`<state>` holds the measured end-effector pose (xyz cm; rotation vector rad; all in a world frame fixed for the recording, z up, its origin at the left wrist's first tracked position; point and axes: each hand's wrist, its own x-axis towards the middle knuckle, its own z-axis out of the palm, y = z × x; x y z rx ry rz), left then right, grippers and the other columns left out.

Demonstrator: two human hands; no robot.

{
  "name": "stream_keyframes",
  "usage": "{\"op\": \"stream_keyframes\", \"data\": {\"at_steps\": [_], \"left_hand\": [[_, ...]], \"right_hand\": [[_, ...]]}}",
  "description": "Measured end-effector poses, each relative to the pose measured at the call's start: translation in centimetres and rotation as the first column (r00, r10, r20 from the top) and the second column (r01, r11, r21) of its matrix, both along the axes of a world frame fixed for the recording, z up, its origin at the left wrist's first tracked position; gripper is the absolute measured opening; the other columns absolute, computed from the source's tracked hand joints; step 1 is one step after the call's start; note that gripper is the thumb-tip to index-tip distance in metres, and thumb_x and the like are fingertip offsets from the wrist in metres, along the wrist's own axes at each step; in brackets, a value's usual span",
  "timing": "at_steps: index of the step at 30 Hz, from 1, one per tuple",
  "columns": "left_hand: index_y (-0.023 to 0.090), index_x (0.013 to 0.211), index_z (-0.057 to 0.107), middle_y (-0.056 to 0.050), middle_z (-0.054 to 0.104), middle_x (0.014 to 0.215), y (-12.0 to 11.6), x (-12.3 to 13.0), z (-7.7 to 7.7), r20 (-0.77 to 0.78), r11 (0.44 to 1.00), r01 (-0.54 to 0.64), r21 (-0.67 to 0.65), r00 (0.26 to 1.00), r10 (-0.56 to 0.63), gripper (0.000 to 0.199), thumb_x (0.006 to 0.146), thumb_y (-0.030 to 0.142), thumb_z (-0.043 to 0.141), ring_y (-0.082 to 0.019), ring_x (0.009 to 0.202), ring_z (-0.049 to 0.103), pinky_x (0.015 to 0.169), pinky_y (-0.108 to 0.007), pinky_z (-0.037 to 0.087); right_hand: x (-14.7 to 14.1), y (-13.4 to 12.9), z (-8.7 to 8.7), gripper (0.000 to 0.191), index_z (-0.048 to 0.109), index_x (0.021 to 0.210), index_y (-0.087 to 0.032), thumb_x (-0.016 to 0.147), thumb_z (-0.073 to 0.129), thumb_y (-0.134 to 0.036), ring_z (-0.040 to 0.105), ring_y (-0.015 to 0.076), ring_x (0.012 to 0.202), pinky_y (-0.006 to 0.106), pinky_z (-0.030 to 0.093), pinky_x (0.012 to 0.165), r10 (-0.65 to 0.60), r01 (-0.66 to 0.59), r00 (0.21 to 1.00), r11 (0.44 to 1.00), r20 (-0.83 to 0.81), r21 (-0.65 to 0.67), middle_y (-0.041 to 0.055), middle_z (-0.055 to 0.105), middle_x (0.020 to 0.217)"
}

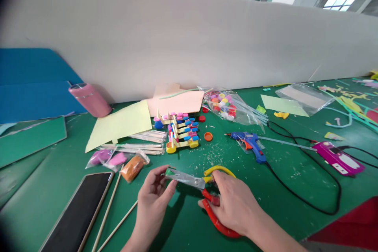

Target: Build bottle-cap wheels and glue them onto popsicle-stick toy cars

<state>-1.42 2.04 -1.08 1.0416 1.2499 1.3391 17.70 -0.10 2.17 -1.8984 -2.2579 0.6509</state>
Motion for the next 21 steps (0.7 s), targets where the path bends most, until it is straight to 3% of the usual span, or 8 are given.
{"op": "stream_keyframes", "data": {"at_steps": [11, 17, 21], "left_hand": [[0.017, 0.094, 0.055, -0.005, 0.061, 0.09, -0.12, 0.11, 0.01, 0.102, 0.999, 0.036, -0.038, 0.994, -0.032, 0.029, 0.068, 0.024, 0.067, -0.017, 0.084, 0.06, 0.074, -0.026, 0.049], [0.02, 0.099, 0.056, -0.002, 0.064, 0.09, -0.03, 0.28, 0.47, 0.281, 0.991, 0.118, -0.064, 0.955, -0.096, 0.025, 0.075, 0.023, 0.061, -0.013, 0.083, 0.061, 0.075, -0.024, 0.048], [0.02, 0.098, 0.057, -0.002, 0.066, 0.088, -0.17, 0.36, 0.78, 0.303, 0.992, 0.077, -0.098, 0.952, -0.044, 0.029, 0.071, 0.022, 0.066, -0.013, 0.082, 0.061, 0.073, -0.022, 0.048]], "right_hand": [[-0.25, -0.49, 0.17, 0.029, 0.047, 0.082, -0.022, 0.076, 0.052, -0.05, 0.054, 0.0173, 0.054, 0.025, 0.031, 0.047, -0.018, 0.004, 0.99, 0.994, -0.141, -0.105, -0.0012, 0.061, 0.064], [0.04, -0.49, -0.14, 0.031, 0.046, 0.08, -0.022, 0.076, 0.05, -0.053, 0.053, 0.0177, 0.053, 0.025, 0.029, 0.046, -0.033, 0.022, 0.993, 0.994, -0.11, -0.106, -0.0006, 0.06, 0.062], [0.31, -0.43, -0.29, 0.03, 0.046, 0.087, -0.021, 0.077, 0.051, -0.049, 0.055, 0.0184, 0.055, 0.026, 0.031, 0.048, -0.008, -0.001, 0.995, 0.996, -0.099, -0.088, -0.0004, 0.06, 0.064]]}}
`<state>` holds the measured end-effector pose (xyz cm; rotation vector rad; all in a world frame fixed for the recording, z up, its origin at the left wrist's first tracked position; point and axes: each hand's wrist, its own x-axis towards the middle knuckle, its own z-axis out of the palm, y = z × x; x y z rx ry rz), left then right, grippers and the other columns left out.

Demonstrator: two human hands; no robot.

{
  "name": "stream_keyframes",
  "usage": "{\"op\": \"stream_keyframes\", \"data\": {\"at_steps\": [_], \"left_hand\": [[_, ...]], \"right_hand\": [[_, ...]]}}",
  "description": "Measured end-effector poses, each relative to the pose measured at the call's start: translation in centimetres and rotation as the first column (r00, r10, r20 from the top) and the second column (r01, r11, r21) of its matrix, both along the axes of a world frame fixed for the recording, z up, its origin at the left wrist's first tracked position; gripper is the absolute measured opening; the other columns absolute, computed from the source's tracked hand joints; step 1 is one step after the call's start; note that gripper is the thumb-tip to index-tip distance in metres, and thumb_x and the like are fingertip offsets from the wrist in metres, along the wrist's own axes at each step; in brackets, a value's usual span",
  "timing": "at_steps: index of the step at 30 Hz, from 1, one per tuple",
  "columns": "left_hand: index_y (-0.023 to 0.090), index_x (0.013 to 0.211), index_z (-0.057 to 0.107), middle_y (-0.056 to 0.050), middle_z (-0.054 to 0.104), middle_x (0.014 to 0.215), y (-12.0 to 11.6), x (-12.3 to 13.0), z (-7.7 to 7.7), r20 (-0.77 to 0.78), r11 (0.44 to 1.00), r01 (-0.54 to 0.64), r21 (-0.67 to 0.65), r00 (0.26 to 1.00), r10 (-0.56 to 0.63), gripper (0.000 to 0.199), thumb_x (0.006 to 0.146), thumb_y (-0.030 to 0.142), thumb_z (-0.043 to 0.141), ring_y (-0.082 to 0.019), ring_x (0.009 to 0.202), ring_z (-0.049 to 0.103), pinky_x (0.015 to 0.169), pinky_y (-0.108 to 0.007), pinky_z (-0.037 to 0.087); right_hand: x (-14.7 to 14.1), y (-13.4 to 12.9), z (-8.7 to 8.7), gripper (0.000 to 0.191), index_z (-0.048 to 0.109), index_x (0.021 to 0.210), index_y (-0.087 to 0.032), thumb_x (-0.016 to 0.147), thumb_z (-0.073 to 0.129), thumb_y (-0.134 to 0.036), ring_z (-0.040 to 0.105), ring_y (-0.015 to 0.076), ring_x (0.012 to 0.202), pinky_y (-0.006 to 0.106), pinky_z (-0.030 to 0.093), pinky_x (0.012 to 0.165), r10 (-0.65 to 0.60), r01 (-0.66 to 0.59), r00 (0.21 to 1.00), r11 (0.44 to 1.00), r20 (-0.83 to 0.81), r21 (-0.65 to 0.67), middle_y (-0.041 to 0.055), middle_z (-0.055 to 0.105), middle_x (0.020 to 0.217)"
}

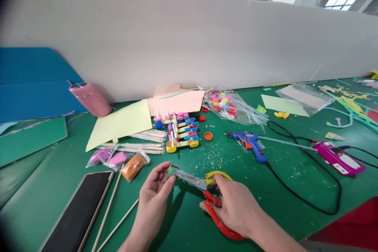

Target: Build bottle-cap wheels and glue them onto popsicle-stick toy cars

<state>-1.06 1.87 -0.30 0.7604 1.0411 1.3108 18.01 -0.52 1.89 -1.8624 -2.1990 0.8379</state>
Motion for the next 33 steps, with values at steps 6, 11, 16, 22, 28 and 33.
{"op": "stream_keyframes", "data": {"at_steps": [6, 11, 16, 22, 28, 33], "left_hand": [[0.016, 0.096, 0.06, -0.005, 0.065, 0.09, 0.1, -0.2, -0.5, -0.157, 1.0, -0.026, 0.013, 0.987, 0.028, 0.034, 0.064, 0.024, 0.07, -0.017, 0.084, 0.06, 0.073, -0.025, 0.048], [0.017, 0.092, 0.06, -0.006, 0.063, 0.092, 0.1, -0.2, -0.5, -0.23, 0.997, -0.06, 0.047, 0.971, 0.069, 0.033, 0.061, 0.025, 0.07, -0.018, 0.084, 0.06, 0.071, -0.027, 0.049], [0.02, 0.092, 0.061, -0.005, 0.061, 0.095, 0.0, 0.0, -0.7, -0.254, 0.988, -0.065, 0.14, 0.962, 0.1, 0.03, 0.063, 0.021, 0.069, -0.017, 0.088, 0.058, 0.08, -0.028, 0.047], [0.02, 0.091, 0.06, -0.006, 0.059, 0.096, 0.0, 0.0, -1.1, -0.28, 0.976, -0.069, 0.208, 0.952, 0.127, 0.027, 0.065, 0.02, 0.067, -0.019, 0.094, 0.056, 0.086, -0.031, 0.045], [0.018, 0.093, 0.058, -0.006, 0.059, 0.095, -0.1, -0.1, -0.8, -0.276, 0.993, -0.032, 0.115, 0.959, 0.063, 0.03, 0.066, 0.023, 0.067, -0.018, 0.09, 0.057, 0.08, -0.03, 0.047], [0.018, 0.095, 0.057, -0.006, 0.061, 0.092, 0.0, -0.2, -0.5, -0.205, 0.998, -0.053, 0.029, 0.977, 0.058, 0.033, 0.066, 0.026, 0.068, -0.018, 0.086, 0.059, 0.071, -0.028, 0.048]], "right_hand": [[0.3, -0.1, 0.0, 0.038, 0.045, 0.093, -0.021, 0.075, 0.052, -0.053, 0.058, 0.022, 0.062, 0.028, 0.035, 0.051, -0.004, -0.002, 0.997, 0.997, 0.074, 0.076, 0.0018, 0.061, 0.07], [0.3, -0.1, 0.0, 0.039, 0.046, 0.093, -0.02, 0.075, 0.052, -0.054, 0.058, 0.022, 0.062, 0.029, 0.036, 0.051, 0.001, -0.009, 0.997, 0.994, 0.082, 0.107, 0.0023, 0.061, 0.072], [0.3, 0.1, 0.1, 0.04, 0.047, 0.094, -0.02, 0.075, 0.052, -0.055, 0.059, 0.023, 0.064, 0.029, 0.035, 0.051, 0.002, -0.015, 0.996, 0.991, 0.094, 0.134, 0.0031, 0.062, 0.072], [0.1, 0.2, -0.1, 0.035, 0.046, 0.083, -0.021, 0.076, 0.049, -0.055, 0.058, 0.0207, 0.055, 0.026, 0.03, 0.046, 0.002, -0.006, 0.998, 0.998, 0.059, 0.063, 0.0008, 0.062, 0.062], [0.6, 0.2, -0.5, 0.028, 0.042, 0.074, -0.022, 0.081, 0.045, -0.049, 0.057, 0.018, 0.054, 0.025, 0.031, 0.047, -0.067, 0.066, 0.997, 0.998, -0.047, -0.013, -0.0003, 0.06, 0.061], [0.7, 0.1, 0.1, 0.027, 0.044, 0.085, -0.023, 0.078, 0.05, -0.048, 0.055, 0.0171, 0.054, 0.025, 0.032, 0.047, -0.036, 0.036, 0.999, 0.999, -0.029, -0.001, -0.0013, 0.06, 0.064]]}}
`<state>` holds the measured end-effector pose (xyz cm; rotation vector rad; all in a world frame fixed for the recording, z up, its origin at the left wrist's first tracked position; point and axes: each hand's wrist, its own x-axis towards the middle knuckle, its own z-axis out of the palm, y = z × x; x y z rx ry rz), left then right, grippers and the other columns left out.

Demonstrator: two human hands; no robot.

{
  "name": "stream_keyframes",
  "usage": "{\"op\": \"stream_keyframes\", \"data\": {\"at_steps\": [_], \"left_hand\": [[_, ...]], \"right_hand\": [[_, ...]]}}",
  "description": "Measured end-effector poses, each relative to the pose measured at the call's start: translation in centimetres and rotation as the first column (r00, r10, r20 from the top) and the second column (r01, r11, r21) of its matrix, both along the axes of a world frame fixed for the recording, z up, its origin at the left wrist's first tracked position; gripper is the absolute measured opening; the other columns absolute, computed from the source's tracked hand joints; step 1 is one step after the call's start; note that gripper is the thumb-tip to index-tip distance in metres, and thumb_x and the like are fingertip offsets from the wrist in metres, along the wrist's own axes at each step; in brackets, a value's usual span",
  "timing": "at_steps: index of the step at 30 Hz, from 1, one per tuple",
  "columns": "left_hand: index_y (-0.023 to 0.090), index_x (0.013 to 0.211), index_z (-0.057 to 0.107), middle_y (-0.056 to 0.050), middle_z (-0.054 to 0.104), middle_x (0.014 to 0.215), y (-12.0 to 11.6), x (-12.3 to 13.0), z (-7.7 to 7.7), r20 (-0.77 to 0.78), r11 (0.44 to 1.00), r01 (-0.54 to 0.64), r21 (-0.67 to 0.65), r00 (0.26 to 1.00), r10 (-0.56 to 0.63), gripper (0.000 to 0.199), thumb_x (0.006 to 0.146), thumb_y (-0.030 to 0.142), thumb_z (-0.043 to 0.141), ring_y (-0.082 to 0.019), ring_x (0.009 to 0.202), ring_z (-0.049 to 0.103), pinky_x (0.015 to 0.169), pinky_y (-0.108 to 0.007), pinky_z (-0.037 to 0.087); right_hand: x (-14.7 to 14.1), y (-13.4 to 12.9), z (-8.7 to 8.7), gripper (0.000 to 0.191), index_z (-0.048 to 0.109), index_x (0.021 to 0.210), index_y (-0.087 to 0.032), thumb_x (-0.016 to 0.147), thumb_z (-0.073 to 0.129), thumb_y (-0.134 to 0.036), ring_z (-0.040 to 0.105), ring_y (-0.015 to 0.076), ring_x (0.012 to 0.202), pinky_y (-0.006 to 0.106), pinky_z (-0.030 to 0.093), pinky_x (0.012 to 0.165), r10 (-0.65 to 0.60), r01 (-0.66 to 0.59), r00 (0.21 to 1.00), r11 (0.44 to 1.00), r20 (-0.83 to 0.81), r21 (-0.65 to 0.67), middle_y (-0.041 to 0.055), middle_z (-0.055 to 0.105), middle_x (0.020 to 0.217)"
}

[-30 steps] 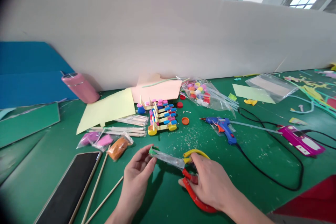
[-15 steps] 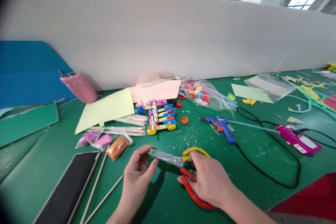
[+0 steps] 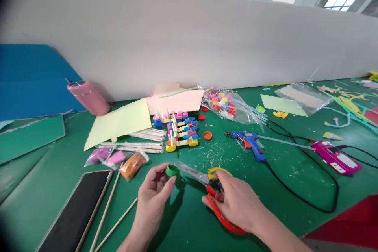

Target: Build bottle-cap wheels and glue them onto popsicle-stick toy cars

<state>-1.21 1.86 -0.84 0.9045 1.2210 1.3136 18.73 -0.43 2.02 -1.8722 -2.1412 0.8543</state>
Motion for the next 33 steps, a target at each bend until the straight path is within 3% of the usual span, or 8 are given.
{"op": "stream_keyframes", "data": {"at_steps": [10, 16, 24, 33], "left_hand": [[0.018, 0.092, 0.06, -0.006, 0.062, 0.095, 0.1, 0.0, -0.1, -0.045, 0.998, -0.024, 0.056, 0.999, 0.027, 0.031, 0.062, 0.024, 0.069, -0.018, 0.088, 0.059, 0.075, -0.026, 0.047], [0.018, 0.095, 0.058, -0.006, 0.06, 0.098, 0.1, 0.1, -0.3, -0.063, 0.999, 0.004, 0.041, 0.998, -0.001, 0.032, 0.065, 0.025, 0.068, -0.019, 0.093, 0.057, 0.077, -0.027, 0.046], [0.018, 0.097, 0.057, -0.005, 0.062, 0.097, 0.1, -0.2, -0.6, 0.042, 0.997, 0.075, -0.034, 0.996, -0.073, 0.033, 0.067, 0.026, 0.068, -0.017, 0.092, 0.057, 0.073, -0.023, 0.046], [0.02, 0.092, 0.059, -0.001, 0.063, 0.086, 0.2, 0.2, 0.6, 0.17, 1.0, 0.024, -0.021, 0.985, -0.02, 0.029, 0.065, 0.018, 0.07, -0.012, 0.081, 0.058, 0.071, -0.019, 0.046]], "right_hand": [[-0.6, 0.1, 0.2, 0.031, 0.044, 0.081, -0.023, 0.075, 0.052, -0.052, 0.056, 0.019, 0.059, 0.026, 0.032, 0.049, 0.056, -0.059, 0.995, 0.998, 0.085, 0.032, 0.0006, 0.06, 0.071], [-0.6, 0.2, 0.4, 0.033, 0.043, 0.076, -0.022, 0.076, 0.051, -0.054, 0.055, 0.0191, 0.053, 0.026, 0.028, 0.046, 0.055, -0.063, 0.989, 0.997, 0.137, 0.051, -0.0006, 0.059, 0.062], [-0.4, 0.3, -0.2, 0.032, 0.041, 0.074, -0.023, 0.076, 0.052, -0.053, 0.054, 0.0186, 0.054, 0.025, 0.03, 0.048, 0.035, -0.038, 0.996, 0.998, 0.082, 0.041, -0.0018, 0.059, 0.062], [0.2, 0.2, -0.3, 0.025, 0.04, 0.087, -0.024, 0.08, 0.048, -0.047, 0.052, 0.0161, 0.054, 0.024, 0.033, 0.049, -0.028, 0.028, 0.999, 0.999, -0.022, -0.018, -0.0042, 0.054, 0.063]]}}
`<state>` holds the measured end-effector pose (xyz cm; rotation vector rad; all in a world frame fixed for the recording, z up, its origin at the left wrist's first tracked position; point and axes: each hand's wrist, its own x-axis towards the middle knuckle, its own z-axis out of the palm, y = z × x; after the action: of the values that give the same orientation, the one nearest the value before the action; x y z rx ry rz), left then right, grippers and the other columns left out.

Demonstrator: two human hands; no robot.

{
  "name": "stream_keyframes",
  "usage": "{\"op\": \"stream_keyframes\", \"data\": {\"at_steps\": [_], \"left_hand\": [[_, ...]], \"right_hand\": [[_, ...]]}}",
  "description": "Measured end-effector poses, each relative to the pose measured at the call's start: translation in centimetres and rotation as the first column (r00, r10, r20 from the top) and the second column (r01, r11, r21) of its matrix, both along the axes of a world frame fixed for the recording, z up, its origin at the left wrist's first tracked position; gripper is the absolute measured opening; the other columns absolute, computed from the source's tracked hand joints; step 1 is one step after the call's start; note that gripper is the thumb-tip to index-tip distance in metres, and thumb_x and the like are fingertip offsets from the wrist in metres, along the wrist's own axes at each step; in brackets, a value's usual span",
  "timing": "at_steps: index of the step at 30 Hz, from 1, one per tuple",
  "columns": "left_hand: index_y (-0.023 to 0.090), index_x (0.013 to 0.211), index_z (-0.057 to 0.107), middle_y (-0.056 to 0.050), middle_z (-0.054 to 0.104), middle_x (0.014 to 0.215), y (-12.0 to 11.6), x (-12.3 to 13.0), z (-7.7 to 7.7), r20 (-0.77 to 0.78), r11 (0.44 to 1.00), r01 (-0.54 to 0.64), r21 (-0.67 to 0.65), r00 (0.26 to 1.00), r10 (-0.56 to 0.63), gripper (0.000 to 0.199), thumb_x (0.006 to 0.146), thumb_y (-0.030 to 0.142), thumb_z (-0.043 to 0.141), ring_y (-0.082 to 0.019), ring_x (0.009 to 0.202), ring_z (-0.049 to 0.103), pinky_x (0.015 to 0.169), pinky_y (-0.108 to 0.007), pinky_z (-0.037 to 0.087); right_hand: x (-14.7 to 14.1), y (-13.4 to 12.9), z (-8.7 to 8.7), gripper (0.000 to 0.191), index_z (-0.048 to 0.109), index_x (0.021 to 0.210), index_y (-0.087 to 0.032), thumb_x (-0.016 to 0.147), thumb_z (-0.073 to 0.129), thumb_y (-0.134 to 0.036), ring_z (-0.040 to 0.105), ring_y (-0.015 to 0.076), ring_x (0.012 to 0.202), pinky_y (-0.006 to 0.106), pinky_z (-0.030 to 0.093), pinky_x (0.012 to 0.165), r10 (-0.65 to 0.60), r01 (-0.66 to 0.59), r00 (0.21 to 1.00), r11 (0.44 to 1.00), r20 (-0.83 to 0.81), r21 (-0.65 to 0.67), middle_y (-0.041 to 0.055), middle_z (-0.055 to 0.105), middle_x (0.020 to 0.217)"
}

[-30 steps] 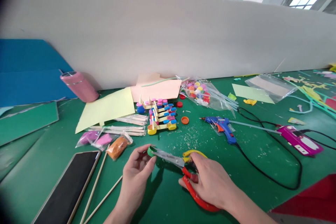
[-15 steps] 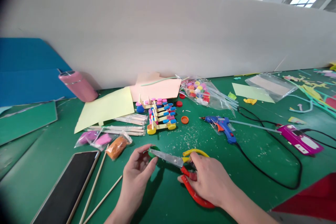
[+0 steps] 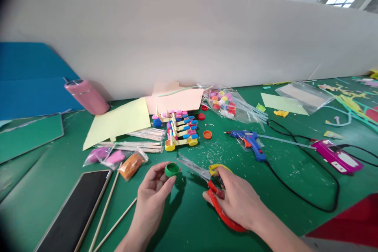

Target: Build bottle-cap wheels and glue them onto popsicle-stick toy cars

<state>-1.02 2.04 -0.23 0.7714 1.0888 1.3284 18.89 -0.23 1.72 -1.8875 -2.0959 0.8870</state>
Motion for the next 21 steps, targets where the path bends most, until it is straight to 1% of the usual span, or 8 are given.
{"op": "stream_keyframes", "data": {"at_steps": [6, 11, 15, 18, 21], "left_hand": [[0.019, 0.087, 0.061, 0.0, 0.065, 0.082, 0.1, 0.3, 0.7, 0.065, 1.0, -0.017, -0.005, 0.998, 0.017, 0.027, 0.063, 0.016, 0.07, -0.011, 0.08, 0.06, 0.07, -0.019, 0.046], [0.019, 0.088, 0.061, -0.001, 0.065, 0.082, 0.1, 0.3, 0.8, 0.074, 1.0, -0.014, -0.018, 0.997, 0.015, 0.028, 0.062, 0.016, 0.071, -0.012, 0.08, 0.06, 0.07, -0.02, 0.046], [0.018, 0.089, 0.061, -0.002, 0.066, 0.084, 0.1, 0.3, 0.7, 0.105, 1.0, -0.006, -0.02, 0.994, 0.008, 0.029, 0.062, 0.018, 0.071, -0.013, 0.081, 0.06, 0.072, -0.021, 0.046], [0.018, 0.092, 0.061, -0.002, 0.066, 0.085, 0.1, 0.1, 0.3, 0.133, 1.0, 0.018, -0.011, 0.991, -0.016, 0.029, 0.065, 0.017, 0.07, -0.012, 0.081, 0.06, 0.072, -0.02, 0.045], [0.02, 0.097, 0.059, -0.002, 0.066, 0.09, 0.1, -0.2, -0.2, 0.171, 0.995, 0.095, 0.012, 0.981, -0.095, 0.028, 0.07, 0.016, 0.066, -0.012, 0.085, 0.059, 0.076, -0.02, 0.044]], "right_hand": [[-0.4, -0.1, 0.3, 0.028, 0.04, 0.093, -0.024, 0.079, 0.051, -0.046, 0.053, 0.0161, 0.056, 0.025, 0.036, 0.05, 0.035, -0.035, 0.999, 0.999, -0.017, -0.007, -0.0037, 0.056, 0.066], [-0.3, -0.2, 0.3, 0.034, 0.042, 0.096, -0.023, 0.074, 0.055, -0.046, 0.057, 0.0203, 0.069, 0.028, 0.04, 0.056, 0.052, -0.056, 0.997, 0.997, 0.061, 0.051, 0.0006, 0.059, 0.079], [0.0, -0.3, 0.1, 0.035, 0.044, 0.093, -0.023, 0.073, 0.057, -0.048, 0.056, 0.0216, 0.07, 0.031, 0.041, 0.058, 0.063, -0.073, 0.99, 0.994, 0.124, 0.082, 0.0027, 0.058, 0.084], [0.4, -0.2, 0.1, 0.035, 0.043, 0.091, -0.022, 0.072, 0.056, -0.049, 0.055, 0.0216, 0.068, 0.032, 0.041, 0.057, 0.064, -0.081, 0.985, 0.991, 0.16, 0.104, 0.0036, 0.058, 0.082], [0.8, 0.0, 0.3, 0.034, 0.043, 0.087, -0.021, 0.072, 0.057, -0.048, 0.055, 0.0216, 0.07, 0.033, 0.042, 0.059, 0.077, -0.103, 0.981, 0.985, 0.177, 0.141, 0.0043, 0.057, 0.082]]}}
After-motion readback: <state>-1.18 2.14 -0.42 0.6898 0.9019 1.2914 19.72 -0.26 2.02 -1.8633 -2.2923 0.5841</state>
